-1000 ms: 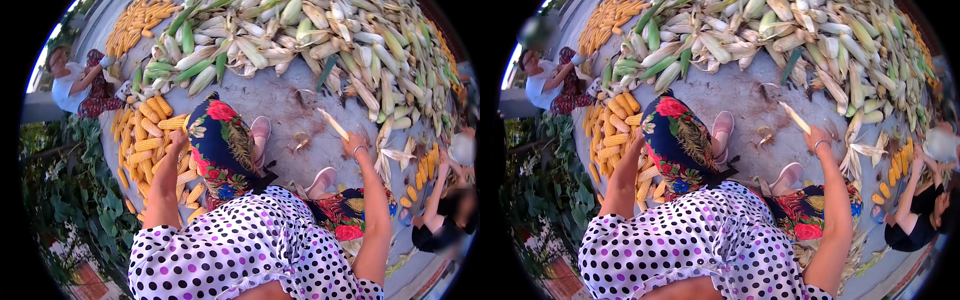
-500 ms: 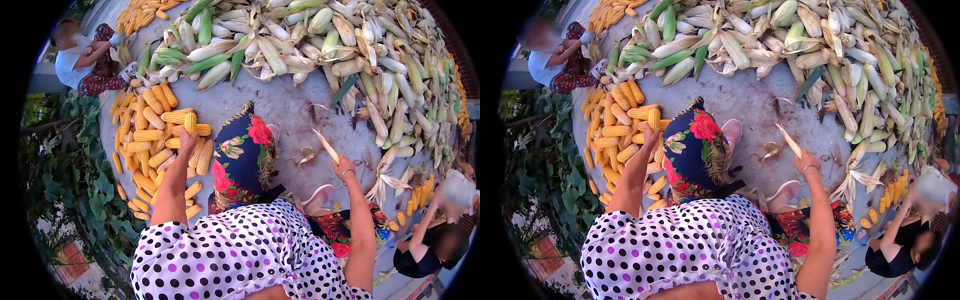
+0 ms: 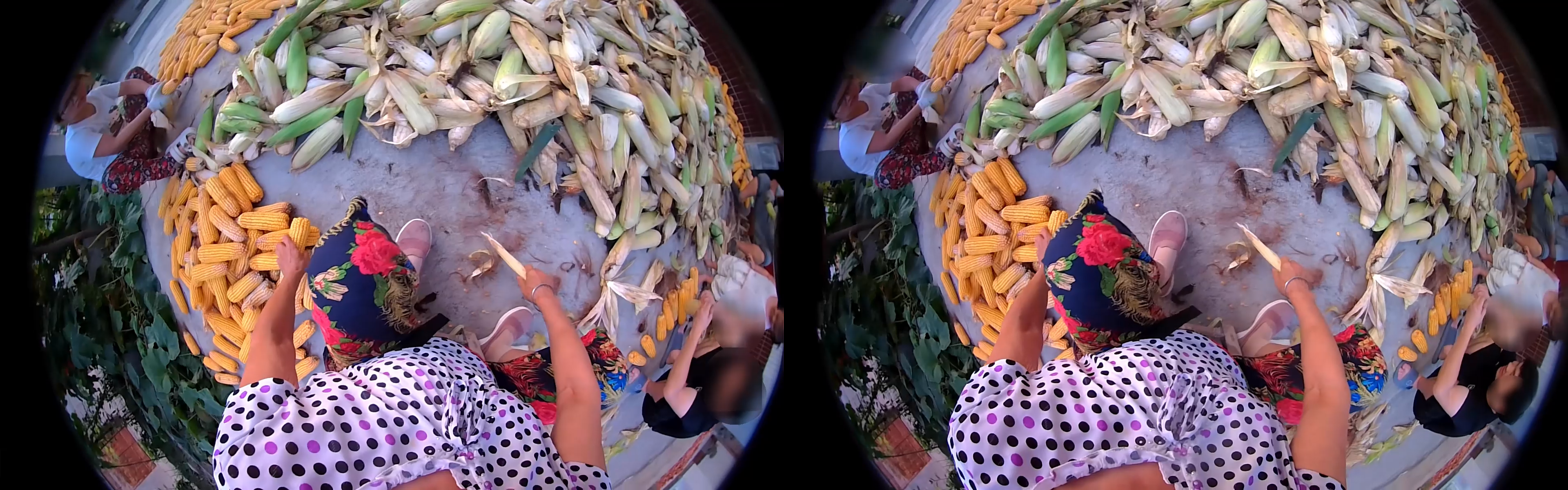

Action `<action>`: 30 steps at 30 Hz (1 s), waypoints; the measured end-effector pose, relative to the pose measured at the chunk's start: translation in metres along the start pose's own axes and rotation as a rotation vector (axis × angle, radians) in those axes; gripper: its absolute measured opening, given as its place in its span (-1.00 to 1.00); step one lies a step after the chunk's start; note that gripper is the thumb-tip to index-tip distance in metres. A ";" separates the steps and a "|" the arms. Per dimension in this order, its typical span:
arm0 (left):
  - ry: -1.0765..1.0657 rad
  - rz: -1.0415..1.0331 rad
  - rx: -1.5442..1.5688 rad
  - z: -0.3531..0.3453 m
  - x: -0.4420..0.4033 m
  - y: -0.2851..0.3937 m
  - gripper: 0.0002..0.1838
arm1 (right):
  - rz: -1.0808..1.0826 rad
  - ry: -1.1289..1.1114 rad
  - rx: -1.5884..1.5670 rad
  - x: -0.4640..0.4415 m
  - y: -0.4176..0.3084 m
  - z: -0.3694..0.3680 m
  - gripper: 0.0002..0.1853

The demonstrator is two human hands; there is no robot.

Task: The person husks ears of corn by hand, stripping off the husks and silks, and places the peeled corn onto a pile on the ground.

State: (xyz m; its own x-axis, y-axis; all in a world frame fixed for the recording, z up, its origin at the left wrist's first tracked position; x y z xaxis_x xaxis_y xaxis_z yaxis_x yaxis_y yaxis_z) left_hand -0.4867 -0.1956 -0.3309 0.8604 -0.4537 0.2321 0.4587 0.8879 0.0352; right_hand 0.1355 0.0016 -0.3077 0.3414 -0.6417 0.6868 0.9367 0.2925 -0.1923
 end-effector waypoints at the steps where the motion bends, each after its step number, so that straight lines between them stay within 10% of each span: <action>1: -0.004 -0.016 -0.010 -0.011 -0.005 -0.005 -0.35 | 0.002 0.012 -0.022 -0.001 -0.001 0.001 -0.62; 4: 0.177 -0.349 -0.281 -0.073 -0.030 -0.031 -0.41 | 0.032 0.083 -0.098 -0.007 -0.004 0.009 -0.64; 30: -0.255 -0.140 -0.271 -0.071 0.035 -0.041 -0.59 | 0.100 0.366 -0.292 -0.118 -0.004 0.070 -0.56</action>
State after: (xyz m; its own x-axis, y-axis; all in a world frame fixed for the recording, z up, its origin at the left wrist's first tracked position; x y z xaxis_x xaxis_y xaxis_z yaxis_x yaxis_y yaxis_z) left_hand -0.4600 -0.2535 -0.3936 0.7181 -0.5053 0.4784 0.6392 0.7508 -0.1665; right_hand 0.0857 0.1259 -0.3390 0.3869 -0.8434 0.3728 0.8624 0.1878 -0.4701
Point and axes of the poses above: each hand's wrist, its own x-axis away from the middle knuckle, its own z-axis out of the back of the hand, y = z × x, the point moved 8 cm from there along -x, towards the middle knuckle, and after that the axes turned 12 degrees about z, right-handed, at the moved point
